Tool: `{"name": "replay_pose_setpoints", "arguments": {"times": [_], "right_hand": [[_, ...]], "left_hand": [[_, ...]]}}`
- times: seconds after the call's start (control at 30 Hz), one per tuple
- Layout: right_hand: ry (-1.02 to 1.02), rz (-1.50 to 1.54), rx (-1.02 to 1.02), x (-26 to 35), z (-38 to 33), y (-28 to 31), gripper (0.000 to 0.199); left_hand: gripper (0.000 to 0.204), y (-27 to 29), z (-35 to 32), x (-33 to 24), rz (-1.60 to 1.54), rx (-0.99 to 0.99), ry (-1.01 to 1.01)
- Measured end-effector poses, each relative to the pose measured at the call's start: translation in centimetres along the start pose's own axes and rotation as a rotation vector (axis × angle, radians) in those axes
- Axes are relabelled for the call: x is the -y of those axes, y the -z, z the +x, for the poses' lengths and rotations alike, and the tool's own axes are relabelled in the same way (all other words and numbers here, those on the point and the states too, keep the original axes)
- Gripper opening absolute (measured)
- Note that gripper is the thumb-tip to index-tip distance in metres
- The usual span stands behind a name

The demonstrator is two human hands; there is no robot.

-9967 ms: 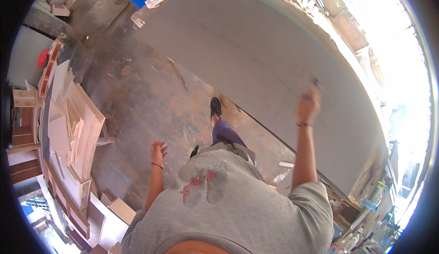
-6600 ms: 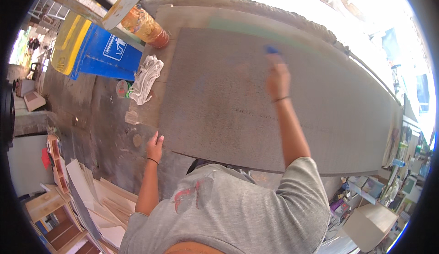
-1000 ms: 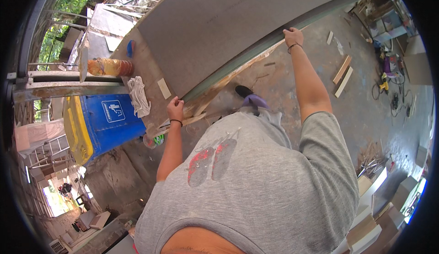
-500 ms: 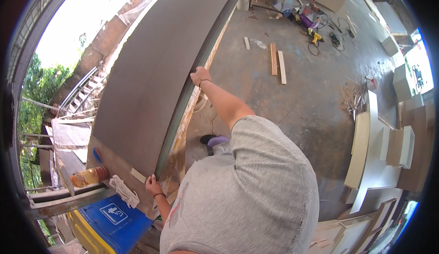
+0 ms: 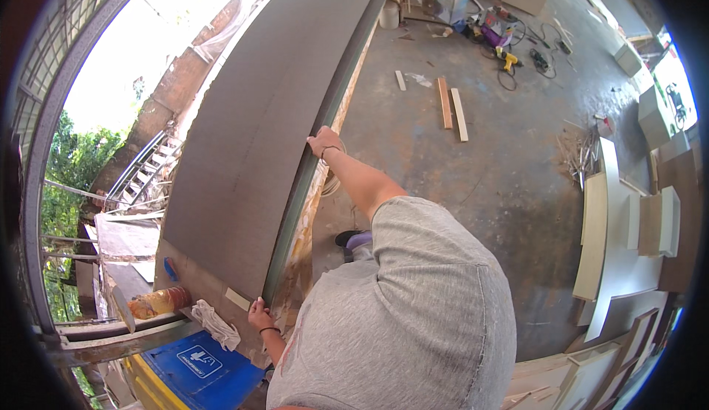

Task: The person wipes a large white wood panel with a cloth, flips it over to its grey side, sands the surface with a sanding block, and then applies a liquid adhesive from a bottle using a spreader.

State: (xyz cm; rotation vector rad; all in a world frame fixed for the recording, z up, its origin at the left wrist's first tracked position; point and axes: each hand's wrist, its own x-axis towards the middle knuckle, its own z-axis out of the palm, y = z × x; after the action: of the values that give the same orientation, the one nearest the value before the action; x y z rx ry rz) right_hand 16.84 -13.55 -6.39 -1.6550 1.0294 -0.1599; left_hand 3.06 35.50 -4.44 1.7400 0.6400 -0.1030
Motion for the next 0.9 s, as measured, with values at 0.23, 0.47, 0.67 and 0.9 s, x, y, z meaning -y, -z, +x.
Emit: {"name": "replay_pose_setpoints", "arguments": {"times": [0.23, 0.47, 0.67, 0.9], "right_hand": [[0.157, -0.042, -0.096, -0.4, 0.1, -0.2, 0.024], [-0.107, 0.264, 0.102, 3.5, -2.7, -0.2, 0.018], [-0.141, 0.268, 0.150, 2.9, -1.4, -0.6, 0.011], [-0.148, 0.257, 0.162, 2.7, -2.0, -0.5, 0.010]], "left_hand": [[0.032, -0.7, 0.3, 0.7, 0.011, 0.004, -0.058], [0.035, 0.1, 0.7, 1.2, 0.007, -0.003, -0.090], [0.037, 0.1, 1.1, 1.5, 0.054, -0.009, -0.116], [0.036, 0.3, 1.1, 1.5, 0.093, -0.025, -0.134]]}}
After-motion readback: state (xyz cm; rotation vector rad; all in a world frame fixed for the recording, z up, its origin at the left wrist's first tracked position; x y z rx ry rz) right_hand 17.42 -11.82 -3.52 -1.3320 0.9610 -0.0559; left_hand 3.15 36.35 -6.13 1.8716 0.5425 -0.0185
